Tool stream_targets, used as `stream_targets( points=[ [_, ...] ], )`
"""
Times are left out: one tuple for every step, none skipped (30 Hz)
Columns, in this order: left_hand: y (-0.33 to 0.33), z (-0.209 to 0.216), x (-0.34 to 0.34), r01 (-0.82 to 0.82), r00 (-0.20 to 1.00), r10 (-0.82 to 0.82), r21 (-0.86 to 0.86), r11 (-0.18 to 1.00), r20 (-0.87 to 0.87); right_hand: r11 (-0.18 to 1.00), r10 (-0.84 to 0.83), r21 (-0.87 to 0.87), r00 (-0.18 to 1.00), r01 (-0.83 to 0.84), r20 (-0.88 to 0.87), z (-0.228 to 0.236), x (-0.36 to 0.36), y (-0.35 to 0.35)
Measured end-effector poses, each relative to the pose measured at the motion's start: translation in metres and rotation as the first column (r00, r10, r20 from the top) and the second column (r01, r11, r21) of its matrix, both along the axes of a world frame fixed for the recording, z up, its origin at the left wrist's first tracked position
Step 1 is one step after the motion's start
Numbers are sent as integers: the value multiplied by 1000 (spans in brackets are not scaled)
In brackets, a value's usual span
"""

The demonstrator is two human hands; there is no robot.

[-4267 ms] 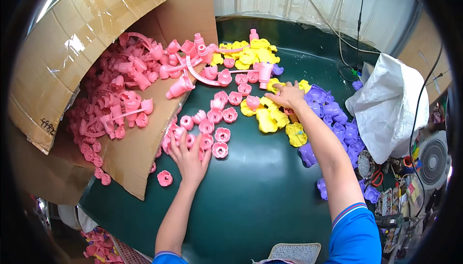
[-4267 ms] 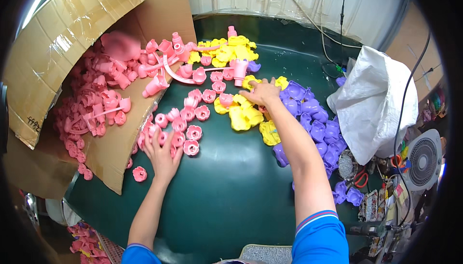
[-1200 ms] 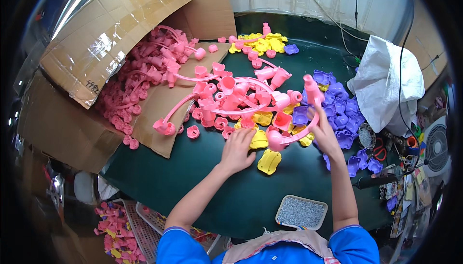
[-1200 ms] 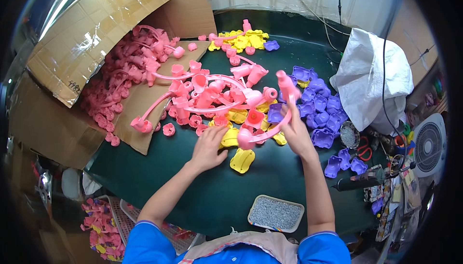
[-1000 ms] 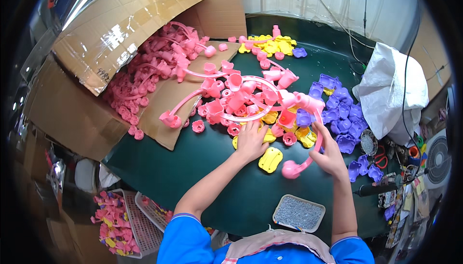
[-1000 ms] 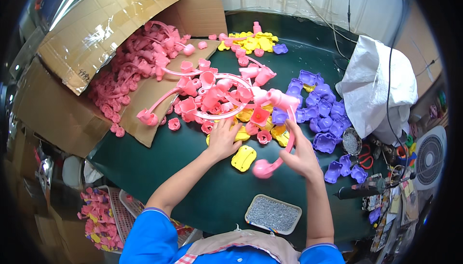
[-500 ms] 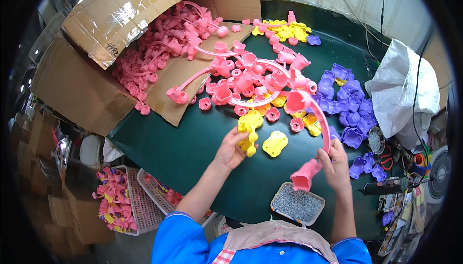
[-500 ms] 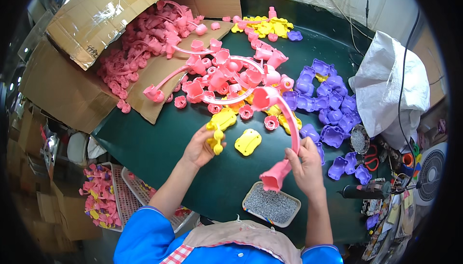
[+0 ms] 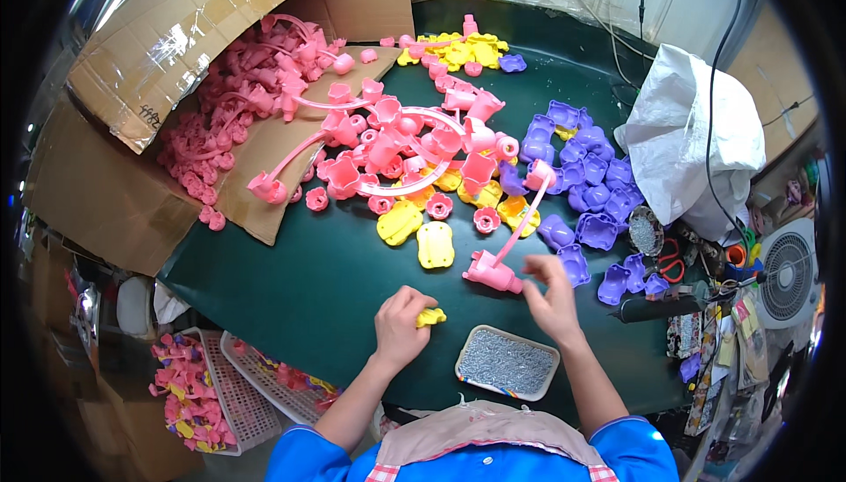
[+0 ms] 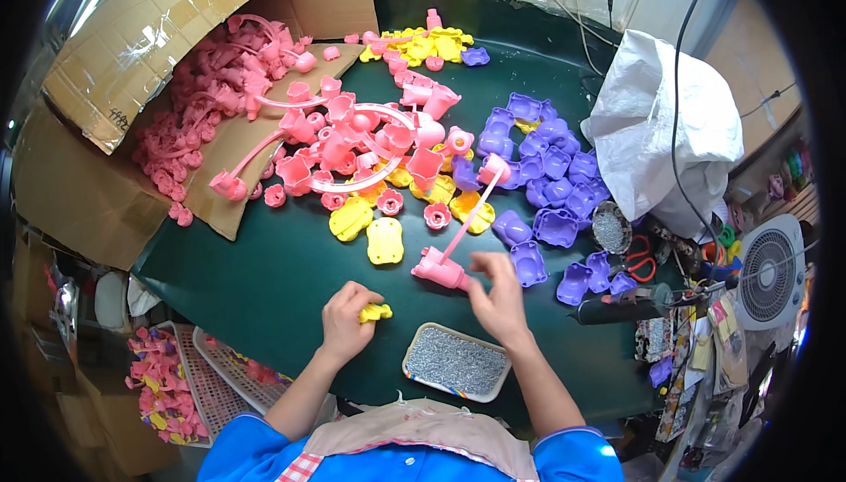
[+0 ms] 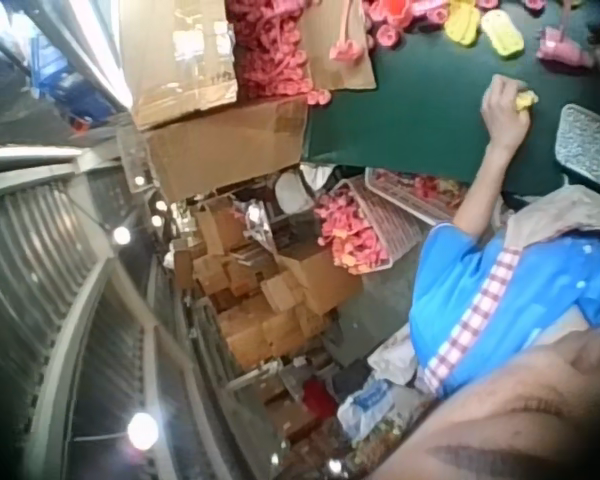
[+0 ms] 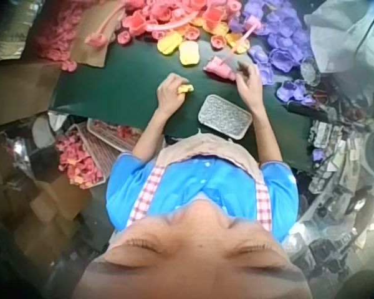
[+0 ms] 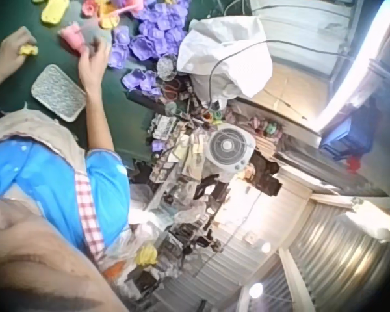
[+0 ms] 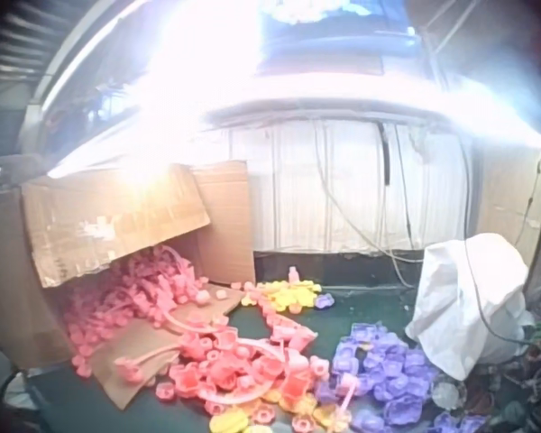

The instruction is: The person assembles colorful plastic flower-shaped components into garland-like structures using a hot glue gun. They repeatedly pick up pink, yellow, and purple pieces, apply glue, and attach them to a flexible pink stem, then place the assembled sections on the table.

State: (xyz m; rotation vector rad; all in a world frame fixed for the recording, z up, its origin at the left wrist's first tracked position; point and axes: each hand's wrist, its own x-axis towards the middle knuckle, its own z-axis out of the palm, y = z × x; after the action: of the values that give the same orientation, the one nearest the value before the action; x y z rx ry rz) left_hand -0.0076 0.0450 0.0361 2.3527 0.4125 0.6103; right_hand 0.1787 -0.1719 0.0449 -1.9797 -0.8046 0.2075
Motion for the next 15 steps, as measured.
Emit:
stream_targets(
  points=[
    [1, 3, 2, -39, 999, 38, -41, 998, -18, 991, -131, -10, 990, 131, 48, 15, 6, -2],
    [6, 1, 5, -66, 998, 67, -78, 995, 13, 982, -186, 40, 936, 183, 298, 19, 20, 0],
    [10, 0, 8, -102, 995, 102, -170, 980, -6, 971, -237, 100, 818, 217, 524, 23, 38, 6],
    [13, -2, 15, -83, 995, 91, -226, 971, 26, 968, -211, 17, 768, 252, 604, 30, 53, 10],
    [17, -4, 19, -73, 994, 92, -275, 959, 56, 958, -172, -57, 718, 283, 675, 37, 67, 16],
    [22, -13, 21, -53, 995, 76, -302, 952, 64, 961, -143, -81, 724, 265, 675, 35, 81, 22],
    [25, -21, 22, -55, 995, 84, -387, 920, 60, 966, -110, -99, 729, 238, 675, 26, 96, 31],
    [27, -29, 22, -56, 995, 91, -473, 879, 51, 963, -52, -158, 723, 219, 689, 19, 106, 35],
    [28, -35, 22, -55, 995, 95, -554, 831, 43, 964, -54, -153, 728, 215, 683, 13, 115, 39],
    [27, -38, 20, -41, 993, 98, -576, 816, 68, 965, -25, -172, 724, 198, 690, 17, 115, 43],
    [27, -40, 18, -55, 988, 135, -630, 774, 79, 965, 2, -189, 718, 181, 696, 21, 114, 47],
    [27, -40, 17, -65, 981, 171, -682, 729, 90, 967, 23, -194, 707, 163, 707, 24, 113, 54],
    [24, -41, 17, -64, 976, 198, -737, 673, 96, 966, 44, -209, 697, 154, 716, 28, 109, 57],
    [26, -45, 19, -67, 970, 219, -755, 652, 103, 963, 63, -224, 685, 149, 726, 31, 110, 58],
    [26, -46, 20, -39, 968, 221, -803, 594, 116, 965, 72, -224, 685, 136, 725, 22, 121, 59]
  ],
)
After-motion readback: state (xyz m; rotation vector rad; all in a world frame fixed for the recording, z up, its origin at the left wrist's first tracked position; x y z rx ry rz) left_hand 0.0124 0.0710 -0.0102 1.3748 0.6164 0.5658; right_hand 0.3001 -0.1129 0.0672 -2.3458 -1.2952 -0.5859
